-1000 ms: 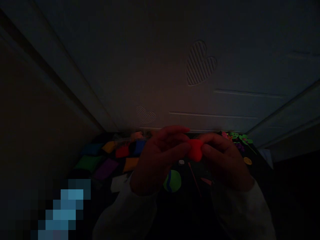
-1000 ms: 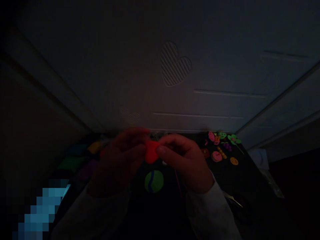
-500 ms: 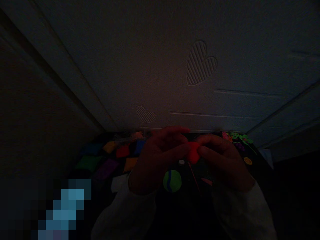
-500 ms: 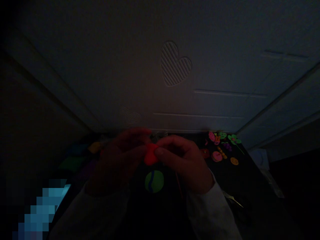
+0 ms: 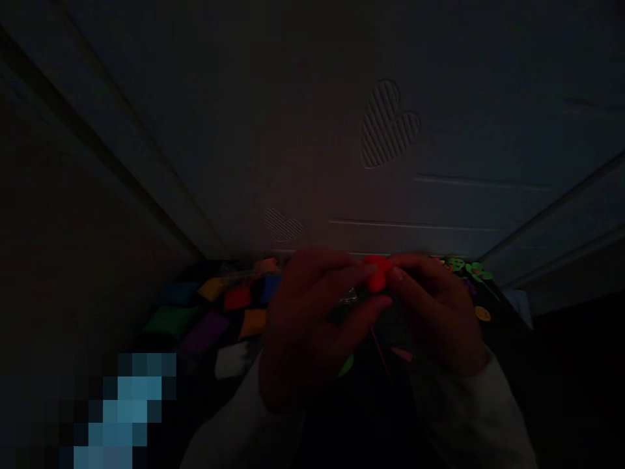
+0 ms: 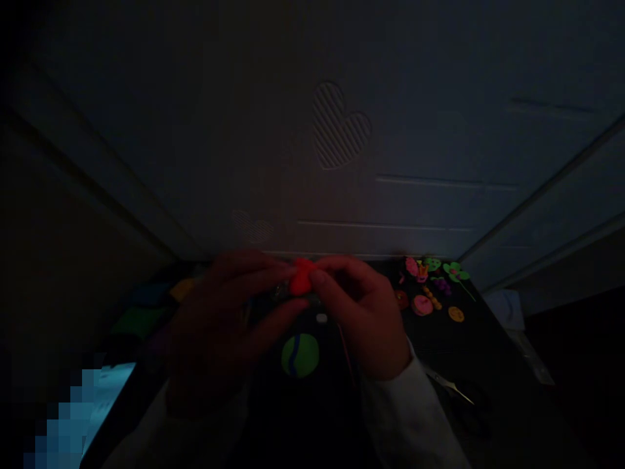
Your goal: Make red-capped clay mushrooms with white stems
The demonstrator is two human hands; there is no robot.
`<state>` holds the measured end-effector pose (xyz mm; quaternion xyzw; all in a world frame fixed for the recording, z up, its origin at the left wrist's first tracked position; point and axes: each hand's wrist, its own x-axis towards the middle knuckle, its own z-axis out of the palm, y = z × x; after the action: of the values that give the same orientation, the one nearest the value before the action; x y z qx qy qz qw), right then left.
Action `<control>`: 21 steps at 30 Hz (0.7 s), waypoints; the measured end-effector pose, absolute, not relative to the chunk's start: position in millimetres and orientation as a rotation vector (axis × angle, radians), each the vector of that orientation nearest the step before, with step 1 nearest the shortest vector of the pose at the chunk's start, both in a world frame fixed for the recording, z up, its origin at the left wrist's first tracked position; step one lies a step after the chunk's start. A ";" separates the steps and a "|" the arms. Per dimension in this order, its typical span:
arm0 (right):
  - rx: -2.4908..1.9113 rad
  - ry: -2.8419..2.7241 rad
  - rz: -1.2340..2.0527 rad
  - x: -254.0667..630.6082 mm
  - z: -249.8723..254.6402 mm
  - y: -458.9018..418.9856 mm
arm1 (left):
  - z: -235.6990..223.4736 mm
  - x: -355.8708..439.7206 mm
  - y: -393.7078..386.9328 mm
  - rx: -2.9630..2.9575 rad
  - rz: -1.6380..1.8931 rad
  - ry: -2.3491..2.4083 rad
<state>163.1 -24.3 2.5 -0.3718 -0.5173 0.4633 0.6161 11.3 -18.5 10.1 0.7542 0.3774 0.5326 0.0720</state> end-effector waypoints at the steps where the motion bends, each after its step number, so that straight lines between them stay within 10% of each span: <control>1: -0.857 -1.188 1.054 162.8 2.5 -24.3 | 9.6 12.1 -17.8 2.307 1.614 1.121; 21: -1.049 -1.285 0.770 158.2 10.8 -26.9 | 5.1 20.0 -19.1 2.305 1.725 1.077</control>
<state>158.2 -26.9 10.8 -0.4542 -0.5566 0.3336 0.6104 20.0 -19.1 5.1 0.7494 0.3503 0.5608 0.0340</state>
